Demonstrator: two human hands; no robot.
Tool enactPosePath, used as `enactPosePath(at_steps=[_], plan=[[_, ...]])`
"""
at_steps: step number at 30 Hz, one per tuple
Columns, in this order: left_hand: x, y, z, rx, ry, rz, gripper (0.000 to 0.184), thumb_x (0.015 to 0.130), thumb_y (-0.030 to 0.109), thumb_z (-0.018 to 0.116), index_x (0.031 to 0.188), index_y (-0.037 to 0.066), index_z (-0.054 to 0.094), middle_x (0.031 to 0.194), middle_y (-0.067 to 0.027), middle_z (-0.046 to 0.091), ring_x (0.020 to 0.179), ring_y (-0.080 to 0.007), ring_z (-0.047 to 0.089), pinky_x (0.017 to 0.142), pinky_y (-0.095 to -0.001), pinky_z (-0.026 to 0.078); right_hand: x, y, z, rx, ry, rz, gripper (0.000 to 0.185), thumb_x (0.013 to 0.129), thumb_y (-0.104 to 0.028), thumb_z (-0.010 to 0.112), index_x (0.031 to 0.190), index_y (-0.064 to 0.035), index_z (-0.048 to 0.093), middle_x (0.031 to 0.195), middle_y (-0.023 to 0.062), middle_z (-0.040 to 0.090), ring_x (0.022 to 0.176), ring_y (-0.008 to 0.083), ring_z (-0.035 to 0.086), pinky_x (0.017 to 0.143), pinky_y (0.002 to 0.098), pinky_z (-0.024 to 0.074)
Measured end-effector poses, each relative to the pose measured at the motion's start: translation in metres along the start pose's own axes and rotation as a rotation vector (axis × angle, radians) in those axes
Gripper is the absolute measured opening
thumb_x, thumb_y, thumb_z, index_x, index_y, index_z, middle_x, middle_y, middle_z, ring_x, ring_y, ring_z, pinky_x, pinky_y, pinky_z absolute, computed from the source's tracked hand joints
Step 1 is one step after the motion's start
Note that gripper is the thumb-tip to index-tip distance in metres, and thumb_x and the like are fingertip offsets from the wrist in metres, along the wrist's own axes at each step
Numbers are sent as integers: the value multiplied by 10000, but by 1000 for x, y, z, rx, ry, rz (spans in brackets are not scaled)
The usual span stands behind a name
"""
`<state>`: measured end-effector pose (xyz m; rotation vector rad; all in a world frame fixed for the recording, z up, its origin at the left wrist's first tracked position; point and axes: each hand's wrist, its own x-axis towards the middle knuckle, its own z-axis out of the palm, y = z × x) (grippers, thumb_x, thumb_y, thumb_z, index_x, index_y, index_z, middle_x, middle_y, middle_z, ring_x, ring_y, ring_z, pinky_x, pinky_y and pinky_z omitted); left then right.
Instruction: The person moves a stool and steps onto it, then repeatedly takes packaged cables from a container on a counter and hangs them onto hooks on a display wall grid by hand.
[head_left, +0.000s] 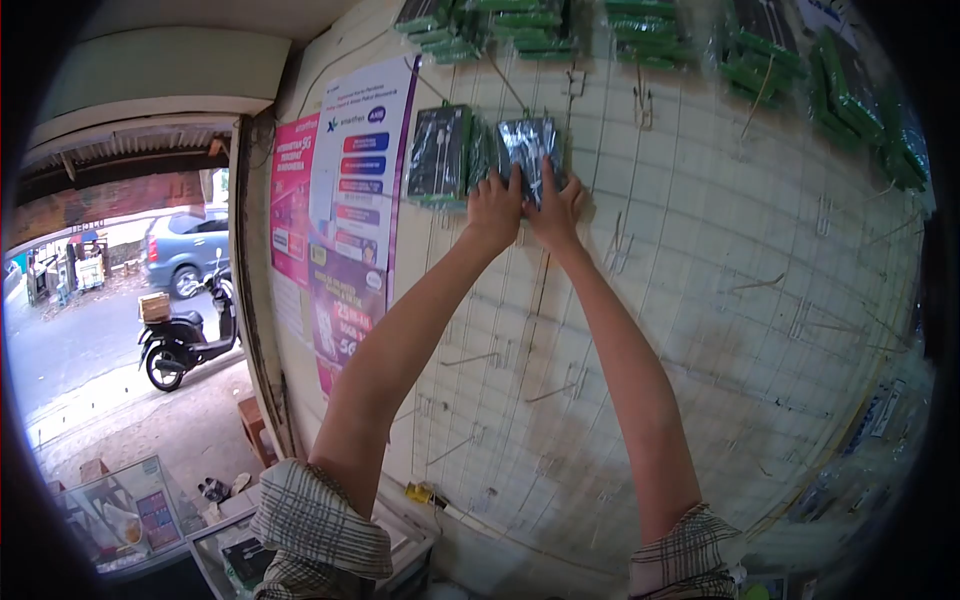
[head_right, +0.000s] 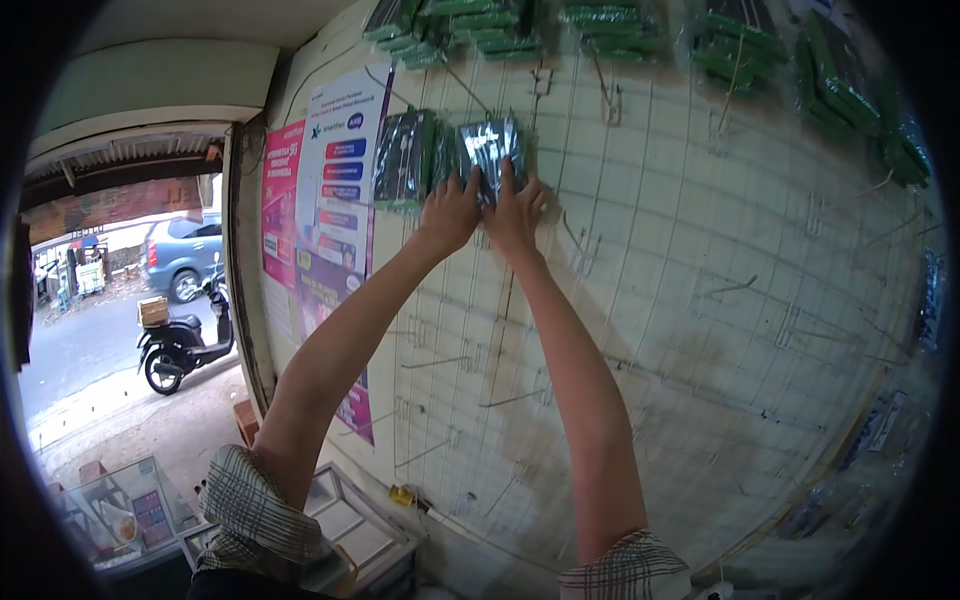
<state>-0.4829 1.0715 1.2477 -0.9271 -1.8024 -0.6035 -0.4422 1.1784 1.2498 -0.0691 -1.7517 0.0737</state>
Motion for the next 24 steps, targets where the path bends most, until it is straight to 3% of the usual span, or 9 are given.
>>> enactPosePath(at_steps=[2,3,5,7,11,17,19,21,24], plan=[[-10,-4,2,-22,117,85,592,776,152,552,1295,25,295,1225,-291,359,1093,-390,424,896,-437,379,-9,-8,-7,-31,45,18,666,725,-107,624,1308,-102,303,1251,239,227,1128,411,250,945,493,246],[-16,-6,0,-45,261,179,561,784,137,543,1282,18,313,1230,-299,352,1113,-415,402,897,-446,382,-15,-15,-12,-23,29,27,666,725,-107,624,1308,-102,303,1251,239,227,1128,411,250,945,493,246],[-44,3,-31,-96,274,153,535,777,62,545,1269,30,337,1237,-260,362,1128,-398,389,919,-423,366,-25,-36,-27,88,175,-90,585,754,-80,587,1280,-77,330,1255,227,229,1142,404,244,957,487,242],[-77,6,-59,-387,283,92,506,740,-1,563,1217,21,395,1214,-208,388,1104,-362,408,897,-402,383,-46,-70,-53,168,149,-120,521,776,-53,552,1257,-56,353,1254,196,248,1145,374,255,968,460,241],[-161,-10,-116,-531,285,-4,485,744,-6,580,1202,35,424,1177,-159,423,1074,-319,430,853,-367,411,-112,-128,-88,575,-53,-150,448,791,-37,528,1223,-47,409,1238,151,294,1165,305,273,967,399,267],[-323,-84,-162,-474,133,-489,323,798,43,560,1116,46,506,1032,-99,498,871,-168,525,698,-276,442,-248,-188,-73,854,-522,-174,336,786,4,522,1119,-42,516,1069,136,451,994,267,490,849,344,411],[-378,-112,-170,-528,94,-777,289,821,75,546,1105,36,507,1015,-98,504,858,-166,532,675,-265,448,-283,-205,-47,975,-728,-34,318,792,8,515,1102,-62,527,1036,122,466,952,241,512,821,339,427],[-430,-131,-185,-402,85,-889,279,833,98,534,1107,49,509,1047,-82,513,862,-149,526,697,-268,440,-317,-219,-7,1156,-840,155,249,818,-13,494,1061,-37,540,1046,87,488,913,165,527,802,285,430],[-488,-140,-208,-240,115,-1017,280,828,75,535,1104,36,508,997,-109,514,836,-172,541,681,-289,461,-367,-236,42,1199,-1000,319,242,831,-50,487,1068,-43,536,1030,81,502,892,166,536,776,285,440]])
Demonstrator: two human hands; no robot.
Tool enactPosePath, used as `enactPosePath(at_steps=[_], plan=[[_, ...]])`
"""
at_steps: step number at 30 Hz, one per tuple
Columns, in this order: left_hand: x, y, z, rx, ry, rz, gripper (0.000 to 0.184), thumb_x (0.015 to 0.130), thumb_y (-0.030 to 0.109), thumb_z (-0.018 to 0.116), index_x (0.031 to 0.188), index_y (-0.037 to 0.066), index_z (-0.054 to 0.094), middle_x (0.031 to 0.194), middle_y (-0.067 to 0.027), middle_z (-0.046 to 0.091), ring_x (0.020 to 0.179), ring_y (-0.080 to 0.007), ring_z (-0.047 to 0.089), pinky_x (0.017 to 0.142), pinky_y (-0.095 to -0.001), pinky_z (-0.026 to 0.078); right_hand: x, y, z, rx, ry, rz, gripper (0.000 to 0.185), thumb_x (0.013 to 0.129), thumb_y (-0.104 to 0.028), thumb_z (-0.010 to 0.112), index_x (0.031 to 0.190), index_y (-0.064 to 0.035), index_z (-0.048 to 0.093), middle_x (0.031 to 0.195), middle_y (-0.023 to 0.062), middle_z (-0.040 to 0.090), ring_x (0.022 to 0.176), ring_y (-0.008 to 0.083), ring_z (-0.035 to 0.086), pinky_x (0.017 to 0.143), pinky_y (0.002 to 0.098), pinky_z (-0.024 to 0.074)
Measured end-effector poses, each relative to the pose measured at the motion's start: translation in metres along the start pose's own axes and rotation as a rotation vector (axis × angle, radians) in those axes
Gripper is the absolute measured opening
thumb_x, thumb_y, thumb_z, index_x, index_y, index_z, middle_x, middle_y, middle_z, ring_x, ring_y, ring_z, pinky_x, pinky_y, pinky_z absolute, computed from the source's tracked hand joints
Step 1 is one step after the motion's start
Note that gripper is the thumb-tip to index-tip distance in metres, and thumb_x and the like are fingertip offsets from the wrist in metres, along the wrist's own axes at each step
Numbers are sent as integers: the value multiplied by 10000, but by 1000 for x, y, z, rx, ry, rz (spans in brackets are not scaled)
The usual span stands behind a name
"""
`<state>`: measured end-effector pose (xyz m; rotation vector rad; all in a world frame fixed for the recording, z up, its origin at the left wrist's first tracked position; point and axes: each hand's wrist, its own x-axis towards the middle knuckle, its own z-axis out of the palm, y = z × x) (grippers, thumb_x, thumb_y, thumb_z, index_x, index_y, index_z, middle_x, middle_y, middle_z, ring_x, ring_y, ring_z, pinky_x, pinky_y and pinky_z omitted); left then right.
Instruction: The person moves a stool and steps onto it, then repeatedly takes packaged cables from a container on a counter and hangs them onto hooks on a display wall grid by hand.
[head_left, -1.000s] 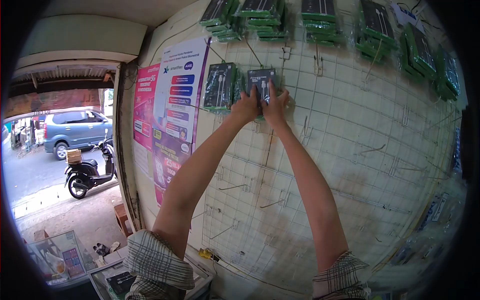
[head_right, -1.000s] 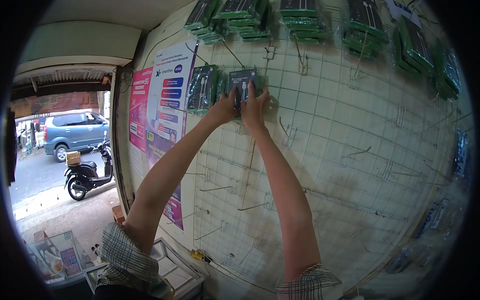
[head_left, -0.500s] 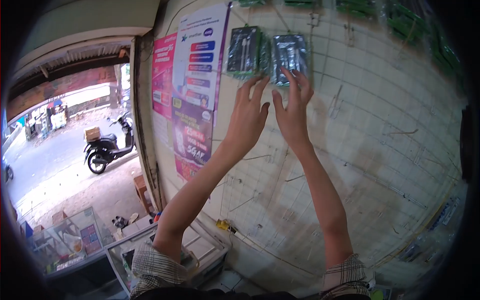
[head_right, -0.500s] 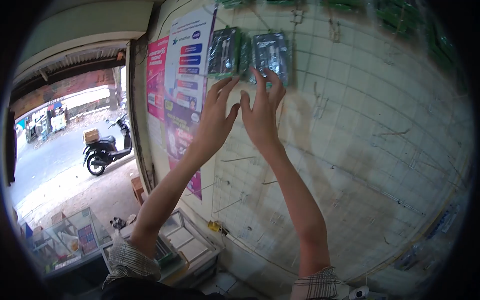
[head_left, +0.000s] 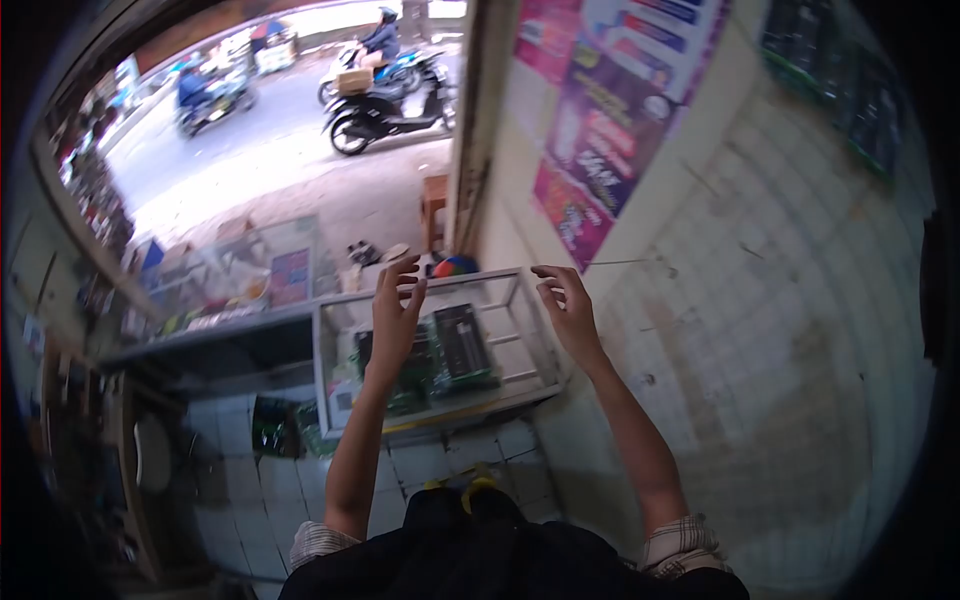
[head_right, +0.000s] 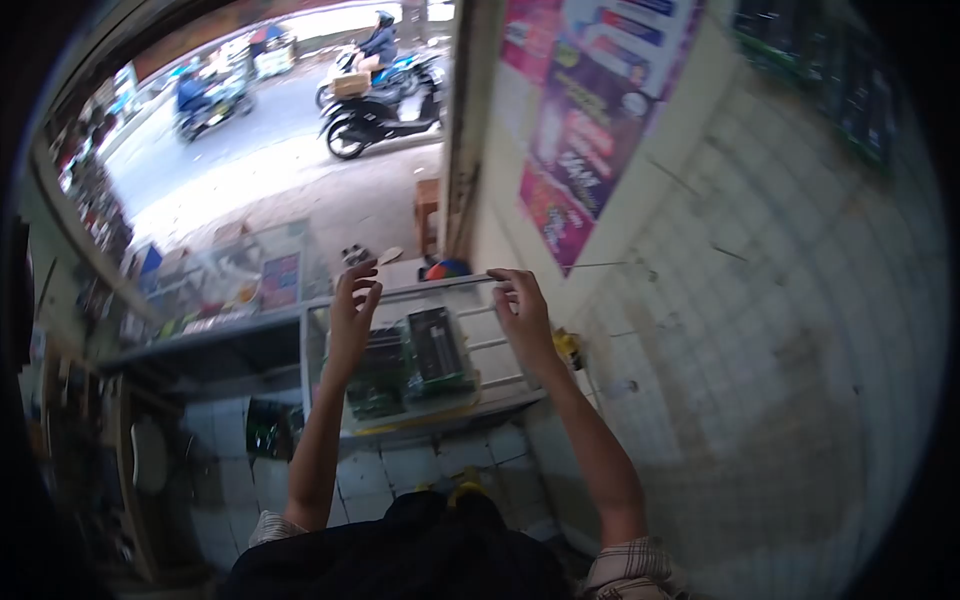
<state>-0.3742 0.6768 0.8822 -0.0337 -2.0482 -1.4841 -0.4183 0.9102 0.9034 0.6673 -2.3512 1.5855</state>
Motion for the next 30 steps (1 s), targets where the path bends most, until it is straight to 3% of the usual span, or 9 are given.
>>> enactPosePath(at_steps=[3,5,7,9,10,14,21,23,30], plan=[[-35,-55,-13,87,69,-103,268,810,55,545,1075,23,519,968,-112,541,829,-185,550,689,-300,461,-2,74,44,17,-96,36,256,826,-75,503,1079,-46,532,1013,91,502,852,189,547,748,305,455],[-67,-74,-5,66,11,-315,276,801,59,555,1071,19,518,943,-113,551,833,-195,557,717,-306,457,-19,113,72,-98,-111,181,288,820,-84,509,1104,-34,510,1016,120,488,819,203,552,730,315,467],[-105,-102,17,64,-50,-328,305,794,67,563,1089,18,504,976,-131,540,855,-227,557,766,-321,445,-38,154,96,-54,-169,315,363,808,-139,537,1146,-23,473,1039,156,467,887,250,525,791,355,439],[-140,-129,39,80,-100,-394,354,788,82,573,1124,21,478,1045,-153,511,893,-257,550,799,-335,433,-64,197,117,-331,-89,332,427,795,-209,568,1160,-13,465,1049,182,486,901,261,521,821,343,421],[-147,-119,44,138,-168,-499,432,785,96,577,1183,12,429,1121,-188,456,977,-309,510,851,-359,409,-73,207,123,-374,-133,318,505,780,-270,583,1178,7,442,1079,208,457,967,315,480,864,377,386],[-175,-136,80,181,-129,-518,540,784,119,577,1247,-27,342,1161,-233,405,1073,-381,420,917,-393,349,-97,213,136,-382,-180,444,552,779,-309,581,1199,14,426,1086,216,452,1024,344,431,898,401,343],[-177,-142,106,290,-23,-476,565,769,144,598,1247,-33,355,1122,-232,441,1035,-357,453,897,-378,366,-101,197,136,-345,-136,289,492,784,-240,574,1158,33,408,1040,211,484,1026,342,413,923,427,258],[-176,-140,106,183,-55,-593,548,767,147,613,1241,-21,394,1077,-164,499,886,-234,513,808,-307,411,-101,187,133,-296,-115,309,487,799,-229,558,1176,22,380,1060,210,479,1033,342,410,924,425,268],[-188,-142,119,-48,37,-568,514,780,123,601,1239,-7,411,1138,-135,496,885,-175,514,806,-279,415,-100,166,127,11,70,216,387,827,-45,457,1191,16,343,1154,198,429,1090,325,407,941,391,305]])
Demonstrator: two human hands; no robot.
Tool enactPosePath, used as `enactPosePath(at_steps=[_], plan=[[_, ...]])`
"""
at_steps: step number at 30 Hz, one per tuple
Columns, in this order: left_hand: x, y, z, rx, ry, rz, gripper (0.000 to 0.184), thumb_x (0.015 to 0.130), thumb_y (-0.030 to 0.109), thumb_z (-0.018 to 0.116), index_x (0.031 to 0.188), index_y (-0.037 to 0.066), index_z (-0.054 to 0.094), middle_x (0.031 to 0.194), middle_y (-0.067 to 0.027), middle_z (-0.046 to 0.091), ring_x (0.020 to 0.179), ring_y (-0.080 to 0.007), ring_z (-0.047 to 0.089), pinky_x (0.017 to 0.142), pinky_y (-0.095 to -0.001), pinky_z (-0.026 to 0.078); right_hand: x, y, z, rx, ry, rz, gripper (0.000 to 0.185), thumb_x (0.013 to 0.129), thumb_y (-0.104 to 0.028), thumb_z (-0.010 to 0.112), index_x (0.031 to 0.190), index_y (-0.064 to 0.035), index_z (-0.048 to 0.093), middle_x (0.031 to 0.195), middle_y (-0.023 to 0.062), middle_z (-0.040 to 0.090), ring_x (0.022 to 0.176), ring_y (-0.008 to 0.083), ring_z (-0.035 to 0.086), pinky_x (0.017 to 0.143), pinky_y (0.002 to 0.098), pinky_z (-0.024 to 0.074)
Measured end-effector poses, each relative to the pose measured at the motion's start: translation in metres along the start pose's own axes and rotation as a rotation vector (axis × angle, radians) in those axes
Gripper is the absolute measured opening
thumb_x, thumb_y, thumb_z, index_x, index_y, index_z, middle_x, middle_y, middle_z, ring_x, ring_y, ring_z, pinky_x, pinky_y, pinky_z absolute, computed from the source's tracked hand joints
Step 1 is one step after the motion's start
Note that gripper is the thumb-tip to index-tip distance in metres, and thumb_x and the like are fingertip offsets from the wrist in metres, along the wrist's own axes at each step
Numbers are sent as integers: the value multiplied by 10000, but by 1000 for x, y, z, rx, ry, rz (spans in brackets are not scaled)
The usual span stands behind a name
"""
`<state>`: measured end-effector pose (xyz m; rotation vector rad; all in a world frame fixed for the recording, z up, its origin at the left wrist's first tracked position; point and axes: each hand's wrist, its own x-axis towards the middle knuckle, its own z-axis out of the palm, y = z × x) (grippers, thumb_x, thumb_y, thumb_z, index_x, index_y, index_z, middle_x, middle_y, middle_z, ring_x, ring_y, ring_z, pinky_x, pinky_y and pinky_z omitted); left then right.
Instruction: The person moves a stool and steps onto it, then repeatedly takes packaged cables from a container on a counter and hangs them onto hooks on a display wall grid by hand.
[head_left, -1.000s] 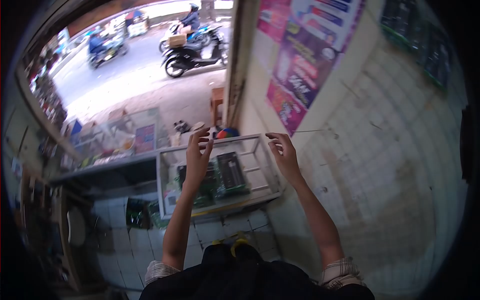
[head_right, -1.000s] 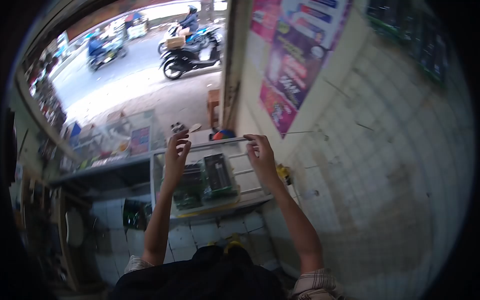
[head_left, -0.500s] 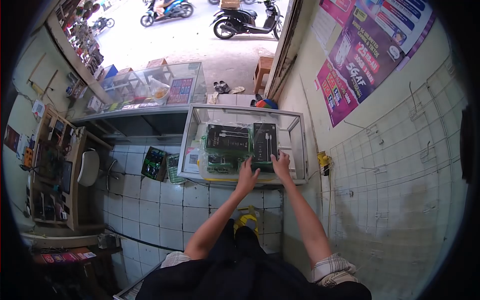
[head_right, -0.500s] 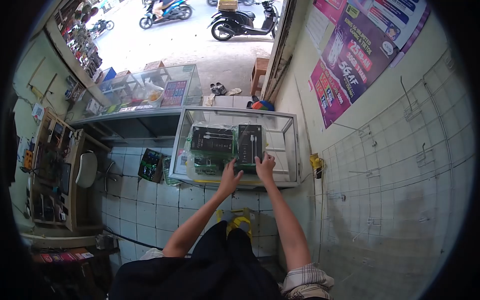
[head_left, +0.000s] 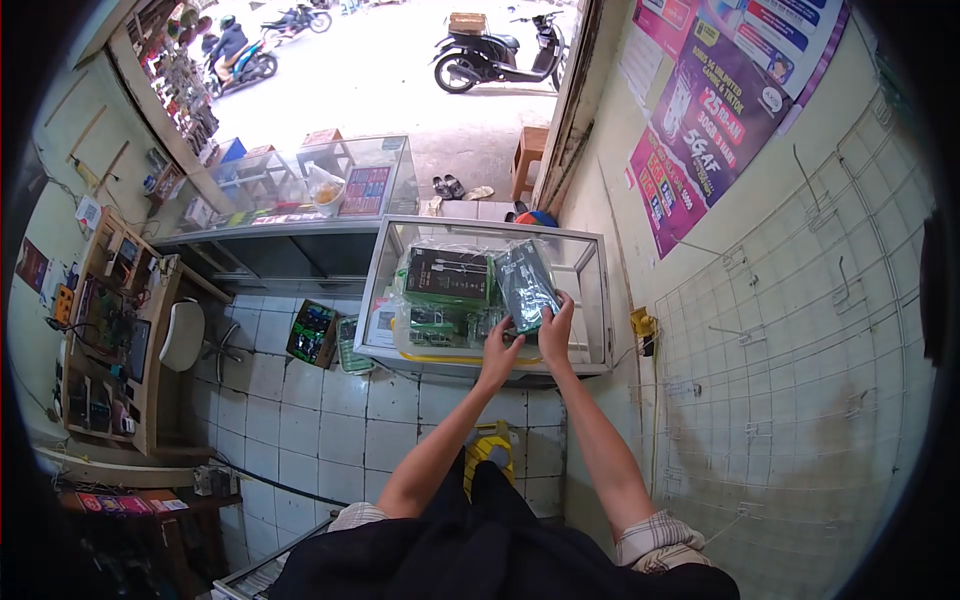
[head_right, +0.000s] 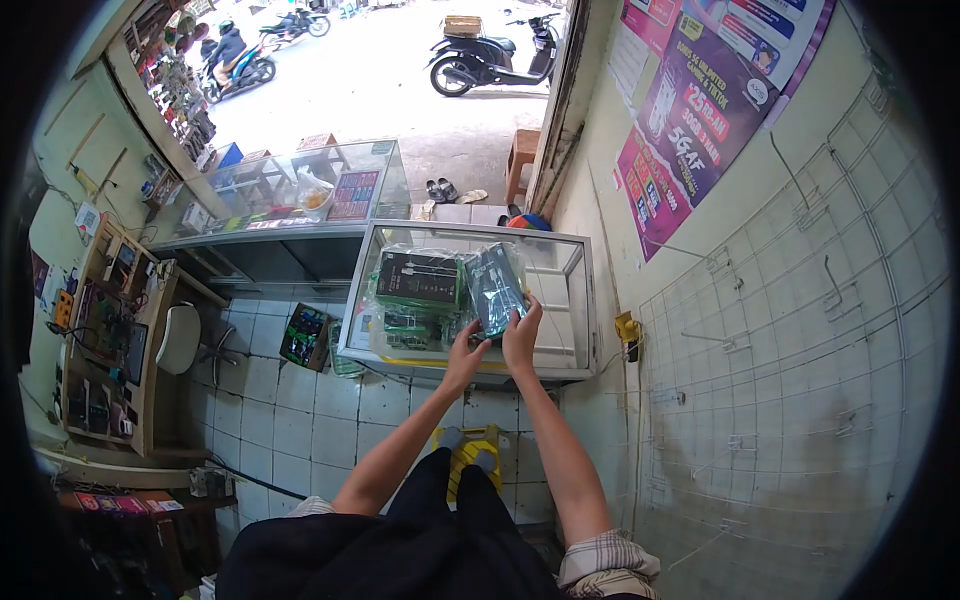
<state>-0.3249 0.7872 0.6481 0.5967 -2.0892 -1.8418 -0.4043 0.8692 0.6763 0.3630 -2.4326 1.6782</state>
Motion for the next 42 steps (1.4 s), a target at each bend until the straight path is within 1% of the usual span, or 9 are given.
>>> enactPosePath(at_steps=[5,9,11,16,20,27,31,34,42], plan=[[-21,51,-11,-45,30,133,443,768,133,615,1168,26,455,1076,-106,470,937,-205,468,754,-276,414,-10,-33,-37,148,13,24,409,848,-84,460,1225,8,332,1222,169,388,1151,279,378,976,356,277],[0,142,-34,39,314,522,492,784,168,593,1190,15,361,1155,-131,386,1065,-256,372,906,-364,311,-23,-72,-86,328,41,-5,436,882,-152,462,1268,-9,318,1252,145,377,1168,241,354,981,335,262],[22,189,-38,-92,232,670,620,794,174,583,1296,19,254,1282,-157,323,1227,-272,288,1018,-382,219,-27,-89,-108,372,53,4,466,887,-201,477,1279,-10,313,1255,138,379,1183,236,345,986,330,257],[42,263,-12,-478,-383,700,776,772,96,617,1370,106,124,1268,-163,398,1124,-253,438,960,-359,325,-31,-122,-144,514,148,-70,517,873,-159,517,1302,8,280,1251,84,396,1122,157,406,934,270,317],[23,292,15,-488,-366,695,703,782,57,590,1358,95,188,1107,-121,490,1043,-184,471,886,-289,379,-26,-145,-165,571,273,-152,531,869,-162,529,1300,14,274,1244,98,405,1113,164,421,932,296,342],[-16,322,53,-670,-431,791,523,858,84,464,1320,44,223,1262,-130,339,1125,-191,368,971,-311,269,-34,-179,-189,824,381,-220,517,875,-160,516,1303,-1,271,1237,75,395,1093,120,408,892,239,342],[-22,328,68,-669,-474,746,459,873,57,441,1274,40,218,1184,-140,347,1051,-189,404,913,-299,320,-43,-185,-212,633,425,-218,578,865,-184,530,1317,-12,214,1297,95,324,1144,162,380,930,286,323],[-26,345,74,-652,-510,781,348,882,59,420,1187,15,257,1132,-135,338,1080,-201,356,937,-306,265,-42,-225,-240,10,648,-431,731,829,-271,575,1341,-40,108,1366,142,184,1209,280,312,987,404,246],[-47,430,91,-745,-724,1013,290,894,60,376,1160,12,272,1083,-146,366,1038,-210,378,935,-287,263,-17,-320,-291,15,494,-583,671,841,-138,551,1349,-58,119,1341,157,242,1167,240,380,958,339,327]])
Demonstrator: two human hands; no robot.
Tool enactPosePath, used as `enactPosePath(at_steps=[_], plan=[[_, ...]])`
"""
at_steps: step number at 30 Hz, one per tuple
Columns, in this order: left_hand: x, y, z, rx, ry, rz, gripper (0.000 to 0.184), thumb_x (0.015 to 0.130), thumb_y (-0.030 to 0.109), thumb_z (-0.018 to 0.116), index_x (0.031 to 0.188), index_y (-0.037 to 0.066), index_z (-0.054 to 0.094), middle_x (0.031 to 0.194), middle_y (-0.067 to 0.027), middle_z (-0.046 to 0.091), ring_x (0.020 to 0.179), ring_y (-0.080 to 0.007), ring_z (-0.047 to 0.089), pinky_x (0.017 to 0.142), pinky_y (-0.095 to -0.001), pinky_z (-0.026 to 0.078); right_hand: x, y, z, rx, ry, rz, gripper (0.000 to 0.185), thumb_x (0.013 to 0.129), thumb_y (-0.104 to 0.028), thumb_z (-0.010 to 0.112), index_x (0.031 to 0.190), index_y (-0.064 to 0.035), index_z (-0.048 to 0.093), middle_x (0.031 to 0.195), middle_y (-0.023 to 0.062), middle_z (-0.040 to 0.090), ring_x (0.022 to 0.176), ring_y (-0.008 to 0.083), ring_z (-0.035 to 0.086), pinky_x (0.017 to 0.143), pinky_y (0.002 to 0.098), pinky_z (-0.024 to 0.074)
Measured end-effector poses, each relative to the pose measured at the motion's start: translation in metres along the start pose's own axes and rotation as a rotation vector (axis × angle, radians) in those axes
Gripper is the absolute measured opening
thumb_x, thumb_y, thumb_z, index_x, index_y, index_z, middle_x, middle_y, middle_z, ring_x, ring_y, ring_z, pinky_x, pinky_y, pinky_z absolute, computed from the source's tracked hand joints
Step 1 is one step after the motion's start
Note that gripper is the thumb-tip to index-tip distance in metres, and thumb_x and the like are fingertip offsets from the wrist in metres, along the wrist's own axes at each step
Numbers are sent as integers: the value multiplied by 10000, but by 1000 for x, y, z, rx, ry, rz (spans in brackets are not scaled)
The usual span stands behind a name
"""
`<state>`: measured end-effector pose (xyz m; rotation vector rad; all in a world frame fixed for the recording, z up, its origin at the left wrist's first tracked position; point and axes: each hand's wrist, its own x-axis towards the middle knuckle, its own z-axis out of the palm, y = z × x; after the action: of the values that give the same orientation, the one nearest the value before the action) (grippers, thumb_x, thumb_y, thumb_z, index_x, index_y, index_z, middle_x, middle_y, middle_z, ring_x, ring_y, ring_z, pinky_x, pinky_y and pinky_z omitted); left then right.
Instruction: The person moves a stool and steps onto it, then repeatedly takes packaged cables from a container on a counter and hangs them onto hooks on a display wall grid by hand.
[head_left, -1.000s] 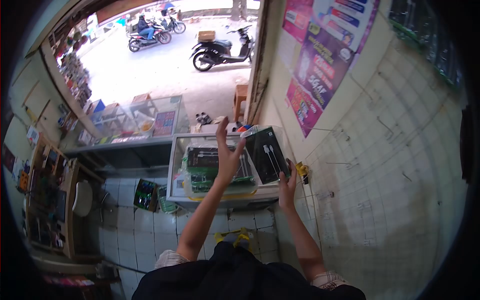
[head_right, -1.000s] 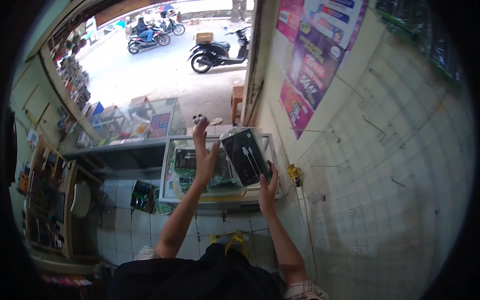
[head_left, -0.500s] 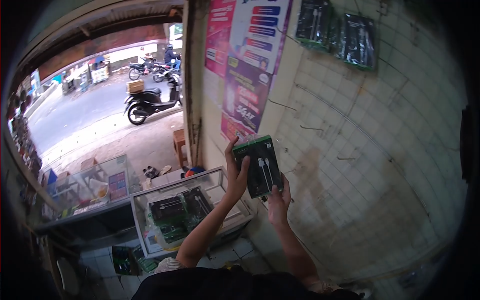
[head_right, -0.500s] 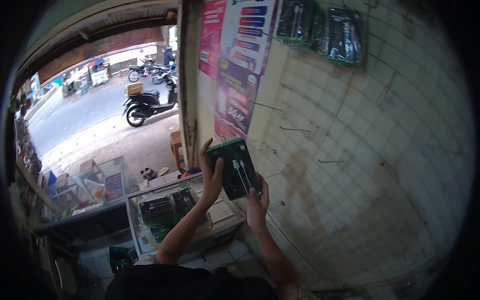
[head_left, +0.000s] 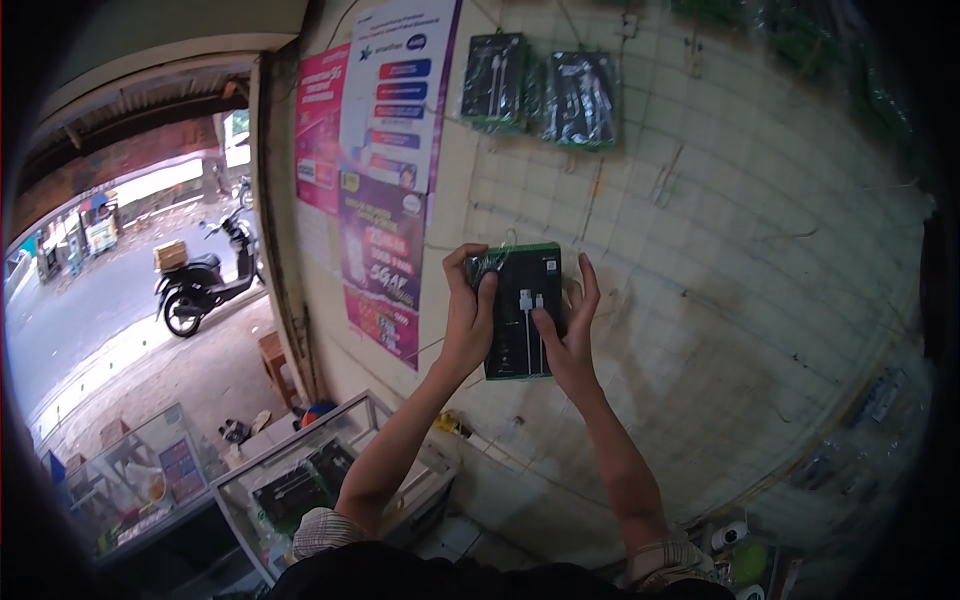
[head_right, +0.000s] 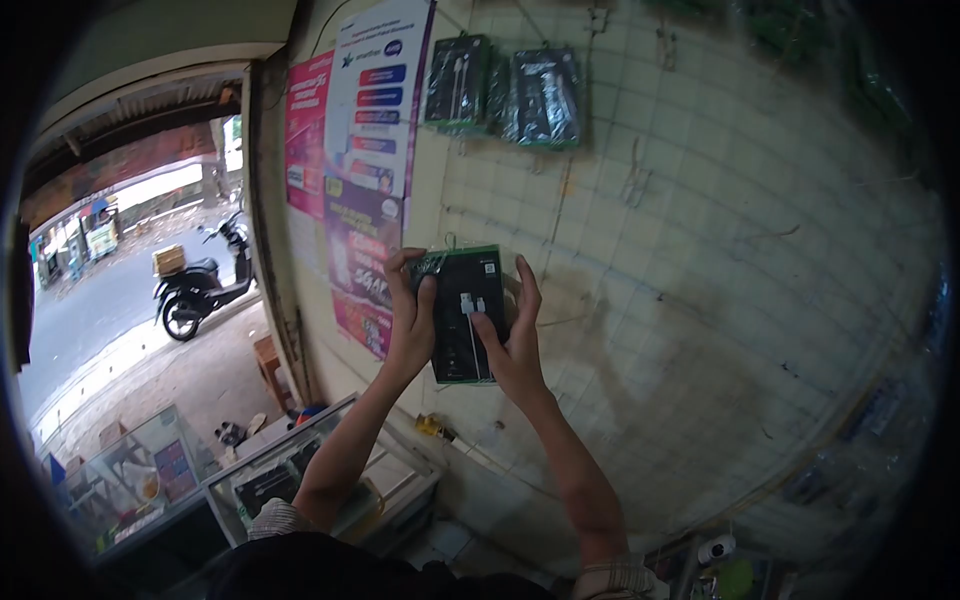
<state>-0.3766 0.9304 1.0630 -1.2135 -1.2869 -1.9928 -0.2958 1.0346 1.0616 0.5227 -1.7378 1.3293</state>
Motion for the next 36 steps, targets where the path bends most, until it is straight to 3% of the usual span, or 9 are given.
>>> enactPosePath(at_steps=[2,6,12,15,18,23,25,29,36], plan=[[27,1,16,-51,5,89,278,897,70,371,1154,9,283,1085,-145,366,1047,-211,373,940,-285,257,23,-16,-1,-128,79,-123,525,861,-100,506,1320,-56,255,1265,142,367,1136,217,417,949,315,337],[82,15,48,-69,96,289,294,892,81,370,1166,-8,309,1113,-155,365,1087,-243,361,969,-311,237,74,-50,-18,-497,114,-356,370,861,-99,483,1225,-63,431,1166,122,468,1098,236,447,926,343,340],[153,44,65,94,116,478,370,852,68,422,1211,17,348,1192,-208,325,1149,-348,316,990,-386,237,166,-78,-26,-611,165,-662,407,833,-71,500,1232,-80,425,1077,144,495,1014,271,480,883,348,364],[191,45,68,232,173,550,463,846,87,443,1289,76,307,1244,-267,260,1138,-418,344,958,-415,293,212,-86,-22,-649,178,-634,410,823,-74,508,1226,-106,437,1016,162,502,944,299,502,838,358,383],[228,41,70,321,211,556,479,858,108,435,1313,116,283,1257,-310,199,967,-461,491,852,-420,407,260,-82,-21,-652,208,-715,415,813,-88,523,1218,-141,449,947,175,503,859,312,530,777,376,407],[262,33,69,371,234,572,473,853,133,452,1302,111,308,1256,-307,203,892,-470,517,815,-433,429,295,-78,-18,-688,231,-663,421,807,-112,537,1217,-156,450,937,191,509,865,325,545,767,387,422],[267,36,67,324,155,538,460,856,147,456,1300,110,338,1240,-283,248,1149,-415,320,955,-403,318,305,-72,-21,-670,216,-637,427,800,-119,544,1215,-143,450,936,201,521,877,339,546,773,393,424],[275,23,70,369,129,493,468,858,172,450,1306,113,330,1241,-304,252,1085,-466,386,918,-416,366,310,-61,-26,-603,223,-599,411,794,-110,545,1196,-111,463,916,214,539,869,361,546,774,405,423],[281,16,76,384,159,534,458,871,188,429,1310,109,324,1236,-305,257,981,-462,476,869,-412,409,313,-64,-26,-731,258,-628,419,796,-122,553,1204,-119,457,924,217,531,881,358,540,787,412,413]])
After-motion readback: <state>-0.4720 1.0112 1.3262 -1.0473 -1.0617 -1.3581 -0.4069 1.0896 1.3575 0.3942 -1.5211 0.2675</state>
